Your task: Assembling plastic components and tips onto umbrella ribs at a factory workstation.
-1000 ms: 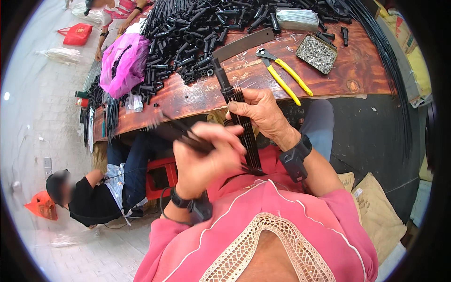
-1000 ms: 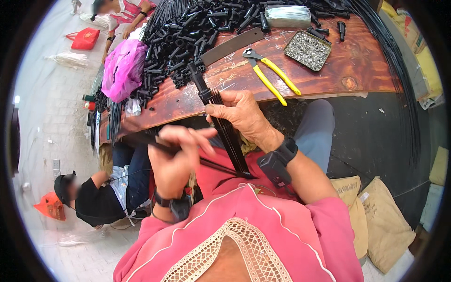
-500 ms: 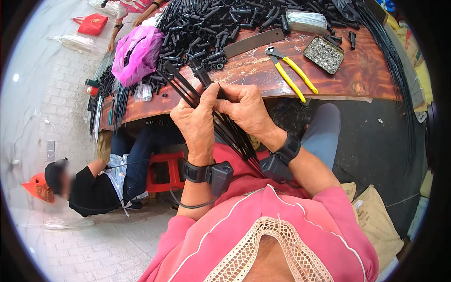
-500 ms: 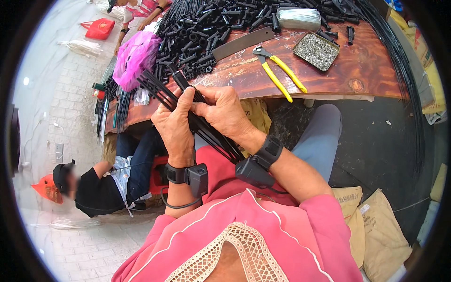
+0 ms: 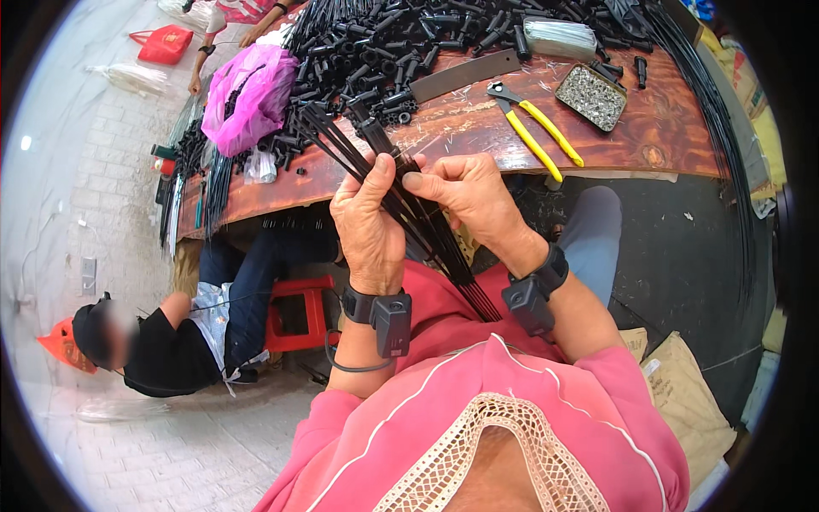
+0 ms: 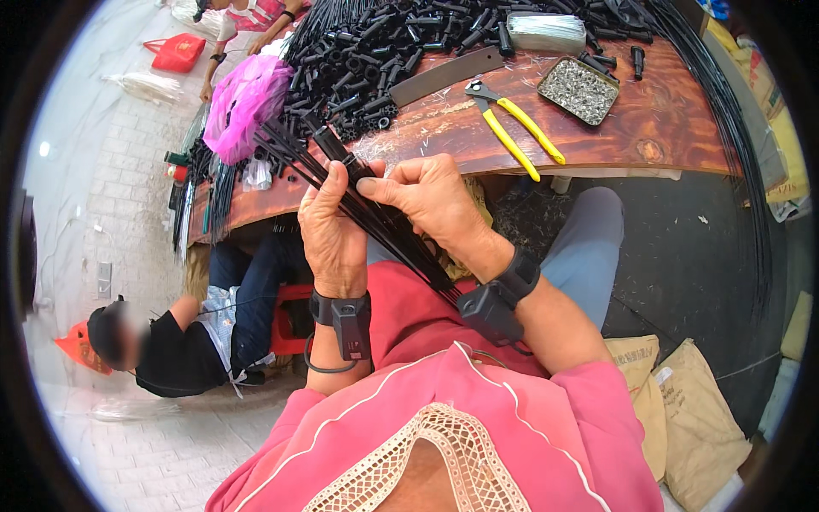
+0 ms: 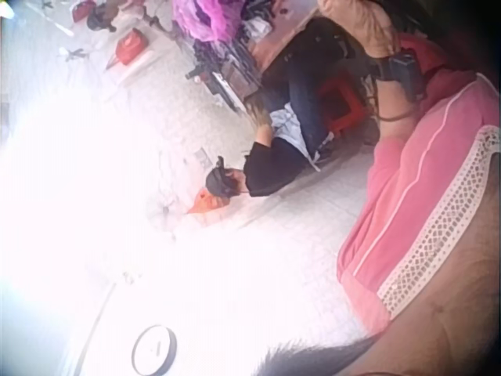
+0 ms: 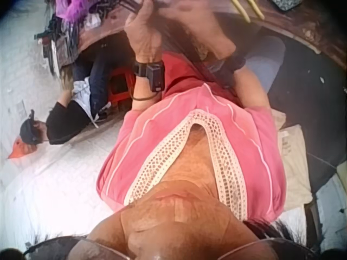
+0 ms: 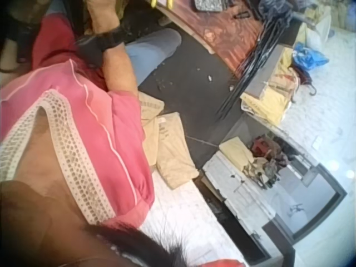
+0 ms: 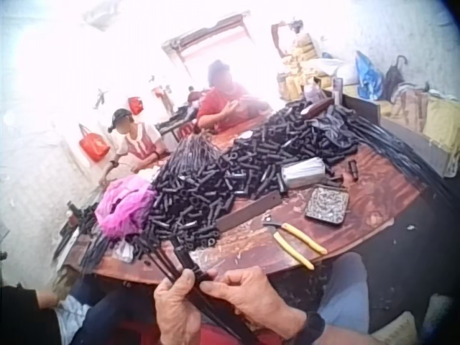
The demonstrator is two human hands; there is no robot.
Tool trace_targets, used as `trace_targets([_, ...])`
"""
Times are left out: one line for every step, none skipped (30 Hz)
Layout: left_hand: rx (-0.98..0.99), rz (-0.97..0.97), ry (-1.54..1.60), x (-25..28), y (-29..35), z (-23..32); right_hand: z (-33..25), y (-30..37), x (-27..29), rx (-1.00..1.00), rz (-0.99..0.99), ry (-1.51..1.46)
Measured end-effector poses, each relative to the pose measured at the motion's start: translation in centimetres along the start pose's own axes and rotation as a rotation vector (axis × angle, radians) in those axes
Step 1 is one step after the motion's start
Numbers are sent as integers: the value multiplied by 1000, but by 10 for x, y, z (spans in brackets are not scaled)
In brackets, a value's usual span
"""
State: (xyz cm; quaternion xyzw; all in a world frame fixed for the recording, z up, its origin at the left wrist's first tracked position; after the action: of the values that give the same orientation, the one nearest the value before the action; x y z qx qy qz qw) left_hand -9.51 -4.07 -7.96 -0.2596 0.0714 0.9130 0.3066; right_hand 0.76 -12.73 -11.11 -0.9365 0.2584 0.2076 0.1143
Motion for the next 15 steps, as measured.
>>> trace_targets([14, -5, 10, 2, 0, -1, -2, 0, 1, -70, -32, -23])
trace_targets([27, -10, 20, 3, 0, -1, -1, 0, 0, -141, -63, -46])
trace_targets([32, -12, 20, 3, 0, -1, 1, 0, 0, -142, -59, -46])
trace_targets([32, -43, 34, 2, 0, 0, 4, 0, 1, -159, -40, -9])
trace_targets([32, -76, 50, 2, 0, 1, 7, 0, 1, -177, -21, 30])
trace_targets([35, -77, 52, 6, -1, 0, 9, -2, 2, -178, -18, 32])
trace_targets([57, -107, 32, 10, -3, -1, 11, -4, 3, -215, -39, -29])
trace_targets([79, -139, 12, 13, -4, -2, 13, -5, 3, -251, -60, -89])
trace_targets([81, -142, 16, 14, -4, -2, 13, -5, 2, -248, -53, -103])
trace_targets([69, -151, 27, 13, -4, -1, 14, -6, 1, -247, -49, -99])
trace_targets([57, -161, 37, 13, -5, 0, 15, -7, 1, -236, -43, -92])
trace_targets([57, -163, 41, 9, -5, 3, 15, -7, -1, -226, -40, -84])
trace_targets([78, -168, 60, 3, -7, 8, 13, -6, -3, -226, -39, -80])
trace_targets([98, -174, 78, -1, -7, 12, 9, -4, -6, -218, -5, -58])
trace_targets([97, -181, 13, -4, -9, 14, 6, -4, -7, -205, 33, -34])
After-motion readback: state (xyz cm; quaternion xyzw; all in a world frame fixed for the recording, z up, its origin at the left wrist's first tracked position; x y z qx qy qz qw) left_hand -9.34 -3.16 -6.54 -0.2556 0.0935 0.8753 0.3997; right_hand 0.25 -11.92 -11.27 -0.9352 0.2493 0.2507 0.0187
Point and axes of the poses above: each hand's wrist, its own y-axis away from the middle knuckle, its own x-axis out of the back of the hand, z = x × y, the point moved 2 cm from there along -y, towards the middle knuckle, and after that the axes turned 1 degree about x, right-handed, at the moved point
